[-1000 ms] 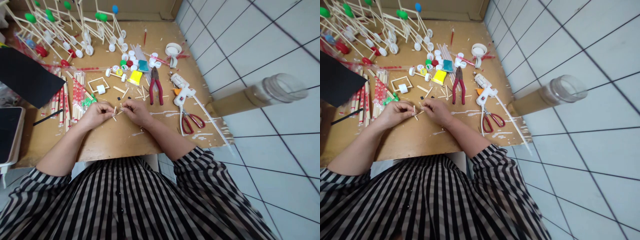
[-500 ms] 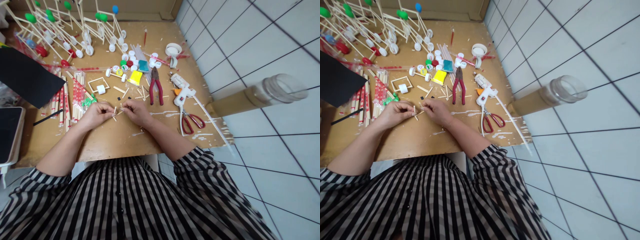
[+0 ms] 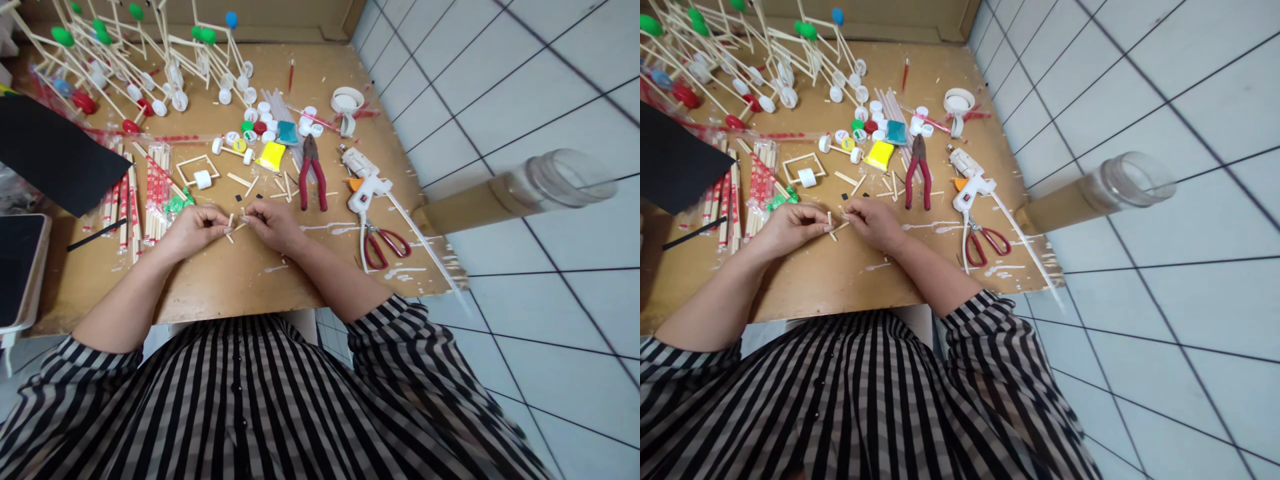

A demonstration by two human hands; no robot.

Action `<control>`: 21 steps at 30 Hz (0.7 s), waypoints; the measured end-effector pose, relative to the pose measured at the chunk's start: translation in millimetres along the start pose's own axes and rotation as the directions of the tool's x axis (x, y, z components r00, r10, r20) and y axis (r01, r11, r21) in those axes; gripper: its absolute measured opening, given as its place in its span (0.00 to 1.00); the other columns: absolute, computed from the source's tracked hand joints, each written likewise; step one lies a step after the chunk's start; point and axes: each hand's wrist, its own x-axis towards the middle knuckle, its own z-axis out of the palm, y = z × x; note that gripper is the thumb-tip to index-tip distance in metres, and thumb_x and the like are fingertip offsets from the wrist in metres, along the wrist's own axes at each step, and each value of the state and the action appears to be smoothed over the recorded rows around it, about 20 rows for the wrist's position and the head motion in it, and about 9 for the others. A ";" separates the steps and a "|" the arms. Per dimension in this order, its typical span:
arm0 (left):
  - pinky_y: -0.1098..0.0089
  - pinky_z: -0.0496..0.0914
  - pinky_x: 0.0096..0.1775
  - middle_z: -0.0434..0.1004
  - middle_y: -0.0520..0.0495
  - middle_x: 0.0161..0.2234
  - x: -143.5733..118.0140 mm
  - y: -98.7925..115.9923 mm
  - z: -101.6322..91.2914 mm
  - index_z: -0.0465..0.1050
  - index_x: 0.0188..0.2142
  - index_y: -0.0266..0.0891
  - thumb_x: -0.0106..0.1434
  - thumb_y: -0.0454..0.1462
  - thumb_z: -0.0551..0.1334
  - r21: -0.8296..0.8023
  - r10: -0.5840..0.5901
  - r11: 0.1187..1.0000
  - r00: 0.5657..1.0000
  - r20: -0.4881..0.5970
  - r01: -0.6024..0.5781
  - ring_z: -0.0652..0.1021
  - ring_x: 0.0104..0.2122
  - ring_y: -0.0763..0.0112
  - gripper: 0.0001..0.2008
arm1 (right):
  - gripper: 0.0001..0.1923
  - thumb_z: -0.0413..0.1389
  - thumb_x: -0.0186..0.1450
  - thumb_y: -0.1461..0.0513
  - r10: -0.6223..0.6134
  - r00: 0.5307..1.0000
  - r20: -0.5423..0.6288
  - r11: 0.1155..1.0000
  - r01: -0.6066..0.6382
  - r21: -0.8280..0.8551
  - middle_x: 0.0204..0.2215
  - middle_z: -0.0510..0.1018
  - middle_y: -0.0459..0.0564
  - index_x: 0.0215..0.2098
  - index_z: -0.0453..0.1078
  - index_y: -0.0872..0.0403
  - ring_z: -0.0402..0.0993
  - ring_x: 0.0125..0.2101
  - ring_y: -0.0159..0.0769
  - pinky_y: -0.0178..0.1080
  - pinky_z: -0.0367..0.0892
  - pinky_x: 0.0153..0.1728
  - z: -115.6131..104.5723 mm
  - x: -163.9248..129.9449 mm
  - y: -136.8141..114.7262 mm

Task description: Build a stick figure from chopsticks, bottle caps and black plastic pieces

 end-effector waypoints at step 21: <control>0.68 0.71 0.34 0.80 0.47 0.26 -0.2 -0.1 0.1 0.81 0.23 0.39 0.49 0.49 0.72 0.007 -0.011 1.000 1.000 -0.001 0.011 0.77 0.28 0.68 0.15 | 0.08 0.51 0.66 0.63 0.029 0.999 0.020 0.999 -0.029 -0.020 0.23 0.67 0.42 0.27 0.61 0.51 0.61 0.26 0.31 0.35 0.58 0.32 -0.2 -0.2 -1.3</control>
